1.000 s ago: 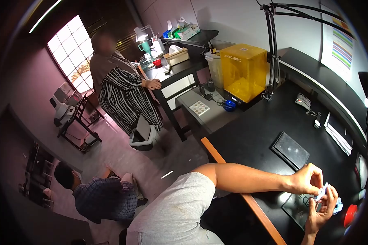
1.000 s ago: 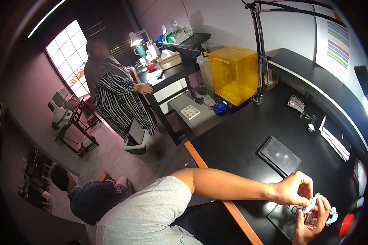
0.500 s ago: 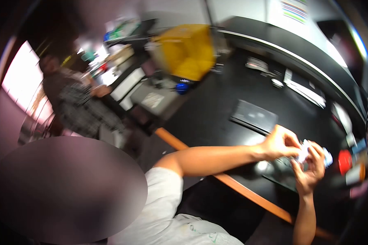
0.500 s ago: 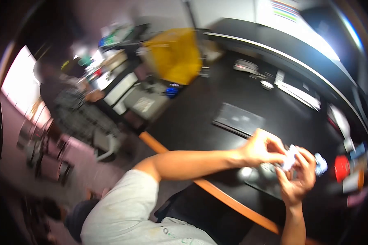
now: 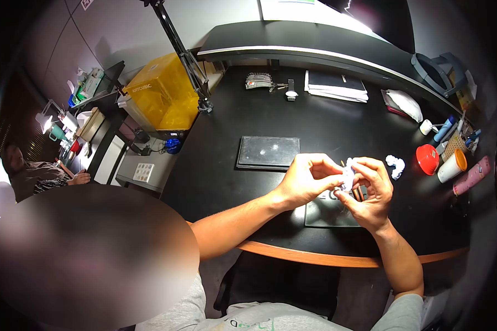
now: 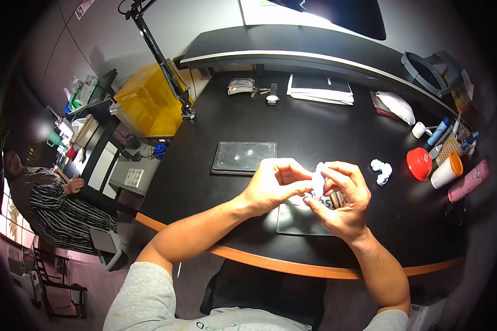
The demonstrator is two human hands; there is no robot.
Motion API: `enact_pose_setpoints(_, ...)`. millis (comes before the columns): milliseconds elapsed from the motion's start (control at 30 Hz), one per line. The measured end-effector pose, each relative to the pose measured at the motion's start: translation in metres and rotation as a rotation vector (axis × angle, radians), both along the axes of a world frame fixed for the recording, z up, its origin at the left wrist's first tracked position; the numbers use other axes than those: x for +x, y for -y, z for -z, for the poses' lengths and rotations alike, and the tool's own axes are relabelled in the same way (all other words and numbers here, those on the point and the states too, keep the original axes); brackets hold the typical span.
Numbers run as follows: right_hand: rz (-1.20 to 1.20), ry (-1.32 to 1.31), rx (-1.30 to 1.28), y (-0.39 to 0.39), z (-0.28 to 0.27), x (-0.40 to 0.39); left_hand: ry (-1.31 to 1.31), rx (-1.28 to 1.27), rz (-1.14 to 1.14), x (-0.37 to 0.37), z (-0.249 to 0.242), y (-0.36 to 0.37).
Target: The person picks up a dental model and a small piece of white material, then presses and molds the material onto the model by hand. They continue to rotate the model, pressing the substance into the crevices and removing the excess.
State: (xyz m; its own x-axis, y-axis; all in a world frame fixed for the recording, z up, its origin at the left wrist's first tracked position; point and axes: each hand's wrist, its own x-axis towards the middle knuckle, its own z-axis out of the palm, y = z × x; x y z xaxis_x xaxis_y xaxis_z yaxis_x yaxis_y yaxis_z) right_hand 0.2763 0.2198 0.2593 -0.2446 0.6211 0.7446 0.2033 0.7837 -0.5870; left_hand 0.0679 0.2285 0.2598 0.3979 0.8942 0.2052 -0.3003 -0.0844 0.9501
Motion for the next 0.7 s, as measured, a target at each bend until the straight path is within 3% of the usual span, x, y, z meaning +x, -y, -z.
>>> enact_pose_setpoints(267,0.009,-0.017,-0.006,-0.0008,-0.0017,0.0029,-0.016,-0.010,0.056,-0.0025,0.0005,-0.0026)
enact_pose_setpoints(700,-0.038,0.066,-0.021,0.0007,-0.0014,0.0008,-0.110,0.042,-0.040,-0.0005,0.0017,-0.0005)
